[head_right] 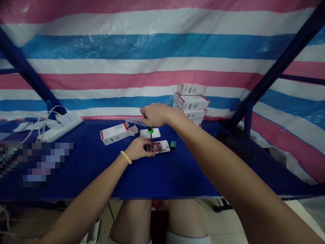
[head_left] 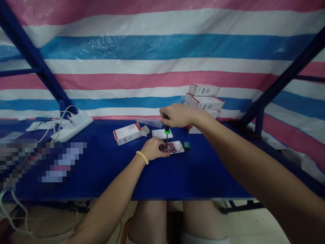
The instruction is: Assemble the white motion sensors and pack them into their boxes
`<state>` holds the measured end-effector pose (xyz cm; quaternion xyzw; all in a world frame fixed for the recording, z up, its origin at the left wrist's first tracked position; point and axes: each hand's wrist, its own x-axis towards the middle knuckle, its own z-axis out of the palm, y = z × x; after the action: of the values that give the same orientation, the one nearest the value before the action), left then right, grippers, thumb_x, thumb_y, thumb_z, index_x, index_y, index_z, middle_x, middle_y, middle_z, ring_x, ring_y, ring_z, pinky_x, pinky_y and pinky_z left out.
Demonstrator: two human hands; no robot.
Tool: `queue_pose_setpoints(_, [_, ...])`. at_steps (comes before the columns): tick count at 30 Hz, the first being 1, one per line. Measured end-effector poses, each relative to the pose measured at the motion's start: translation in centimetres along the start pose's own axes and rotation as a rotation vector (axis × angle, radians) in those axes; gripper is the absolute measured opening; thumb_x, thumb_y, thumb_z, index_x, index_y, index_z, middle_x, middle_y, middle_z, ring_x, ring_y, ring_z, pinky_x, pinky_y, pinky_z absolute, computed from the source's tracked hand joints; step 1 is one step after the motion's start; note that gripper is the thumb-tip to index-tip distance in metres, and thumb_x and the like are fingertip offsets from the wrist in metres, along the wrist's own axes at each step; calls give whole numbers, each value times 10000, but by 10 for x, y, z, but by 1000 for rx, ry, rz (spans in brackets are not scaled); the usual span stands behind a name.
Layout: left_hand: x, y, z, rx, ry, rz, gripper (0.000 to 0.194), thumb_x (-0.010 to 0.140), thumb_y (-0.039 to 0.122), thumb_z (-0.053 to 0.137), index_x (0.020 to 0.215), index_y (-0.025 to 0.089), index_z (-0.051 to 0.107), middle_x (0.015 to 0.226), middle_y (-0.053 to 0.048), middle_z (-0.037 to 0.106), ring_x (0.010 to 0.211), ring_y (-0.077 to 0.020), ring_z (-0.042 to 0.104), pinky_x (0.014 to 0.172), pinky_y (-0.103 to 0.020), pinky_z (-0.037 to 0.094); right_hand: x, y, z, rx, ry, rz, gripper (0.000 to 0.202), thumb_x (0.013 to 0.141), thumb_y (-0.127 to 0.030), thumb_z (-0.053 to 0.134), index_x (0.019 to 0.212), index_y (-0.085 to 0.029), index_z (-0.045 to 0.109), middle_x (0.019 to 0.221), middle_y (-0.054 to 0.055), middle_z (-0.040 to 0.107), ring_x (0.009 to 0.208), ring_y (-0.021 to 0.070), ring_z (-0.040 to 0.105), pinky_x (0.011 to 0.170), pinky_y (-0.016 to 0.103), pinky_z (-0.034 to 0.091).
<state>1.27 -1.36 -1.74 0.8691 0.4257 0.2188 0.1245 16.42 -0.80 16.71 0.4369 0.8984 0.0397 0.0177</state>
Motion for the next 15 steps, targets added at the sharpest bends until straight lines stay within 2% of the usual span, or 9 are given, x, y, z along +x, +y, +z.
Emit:
queue_pose_setpoints(3, [0,1,0,-9,-5,-4,431,670,501,788,954,183,726,1005,-67,703,979,-263,625,869,-364,482,-3,1,3,75,5,-25,323,808,-356,507,1049,-207,662,929,90,708,762,204,596,652,301,364])
queue_pose_setpoints(7, [1,1,0,-7,-7,-11,454,665,501,792,972,174,723,1017,-75,699,1004,-274,615,888,-380,478,-3,7,7,41,92,123,431,881,-478,382,961,-194,696,888,125,695,772,232,592,667,330,357])
queue_pose_setpoints(10, [1,0,0,-15,7,-1,460,664,503,794,976,173,720,1014,-73,700,1002,-267,616,904,-382,473,-6,14,6,34,103,82,425,883,-452,377,887,-170,695,818,120,683,741,221,581,646,322,344])
queue_pose_setpoints(12, [1,0,1,-17,14,6,455,669,503,791,973,173,718,1009,-69,702,993,-260,621,905,-379,473,-10,17,4,94,84,6,318,822,-375,477,971,-175,675,834,94,686,737,203,576,637,303,340])
queue_pose_setpoints(15, [1,0,0,-18,22,11,457,666,504,794,974,175,715,1006,-66,705,994,-257,623,900,-374,475,-12,20,4,182,76,16,422,772,-360,541,1156,-196,604,897,75,691,733,193,571,642,293,347])
